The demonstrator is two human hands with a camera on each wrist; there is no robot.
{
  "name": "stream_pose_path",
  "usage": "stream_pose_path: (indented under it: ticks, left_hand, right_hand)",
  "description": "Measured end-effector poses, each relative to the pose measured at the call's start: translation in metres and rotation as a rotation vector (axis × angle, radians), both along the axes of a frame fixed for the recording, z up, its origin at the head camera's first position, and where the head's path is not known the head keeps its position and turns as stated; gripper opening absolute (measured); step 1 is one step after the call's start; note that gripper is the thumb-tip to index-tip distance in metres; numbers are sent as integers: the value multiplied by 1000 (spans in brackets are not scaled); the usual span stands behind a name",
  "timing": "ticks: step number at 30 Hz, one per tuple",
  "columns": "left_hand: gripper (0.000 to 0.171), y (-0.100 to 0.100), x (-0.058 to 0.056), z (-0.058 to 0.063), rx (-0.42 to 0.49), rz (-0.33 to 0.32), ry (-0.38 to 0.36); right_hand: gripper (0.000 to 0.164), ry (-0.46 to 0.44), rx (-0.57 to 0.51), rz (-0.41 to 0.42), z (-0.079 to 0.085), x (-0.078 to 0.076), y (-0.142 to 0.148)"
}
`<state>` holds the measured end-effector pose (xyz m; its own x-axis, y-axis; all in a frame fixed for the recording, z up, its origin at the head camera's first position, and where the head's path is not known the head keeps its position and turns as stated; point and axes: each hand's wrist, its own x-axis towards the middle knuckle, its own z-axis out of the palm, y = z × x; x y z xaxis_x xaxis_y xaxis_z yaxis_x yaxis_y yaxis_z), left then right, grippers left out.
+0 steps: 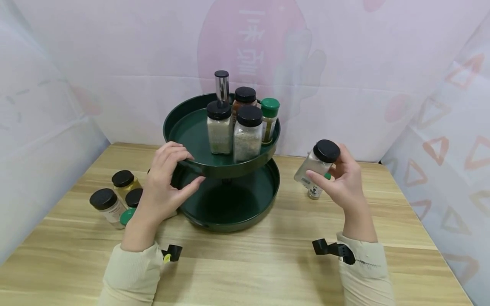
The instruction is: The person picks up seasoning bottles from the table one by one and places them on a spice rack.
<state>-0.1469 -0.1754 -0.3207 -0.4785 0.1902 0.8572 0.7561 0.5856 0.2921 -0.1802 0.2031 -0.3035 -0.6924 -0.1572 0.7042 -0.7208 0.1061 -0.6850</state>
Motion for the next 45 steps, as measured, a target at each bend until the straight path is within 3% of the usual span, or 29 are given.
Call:
stream_pose_path:
  ticks: [5, 12, 26, 30, 34, 37, 41, 45]
  left_hand:
    - [52, -1, 0, 0, -2, 3, 10]
    - [52, 0, 1, 1, -1, -4, 1]
    - [54, 0, 4, 6, -19, -6, -29]
    - [55, -3, 5, 12, -49, -16, -40]
    - [49, -11, 8, 22, -51, -56, -106]
    - [55, -23, 10, 32, -56, -60, -146]
    - [70, -42, 6, 48, -132, -11, -195]
    - [81, -61, -2, 59, -269, 55, -269]
  right_hand:
    - [55, 47, -35, 91, 7, 0, -11]
    - [56, 82, 9, 111, 11, 0, -21]
    - [58, 70, 34, 149, 12, -1, -29]
    - [59, 67, 51, 147, 15, -1, -29]
    - [59, 71, 55, 157, 16, 0, -29]
    - [60, 73, 57, 157, 16, 1, -29]
    - [59, 70, 50, 147, 16, 2, -28]
    - [58, 67, 52, 142, 15, 3, -25]
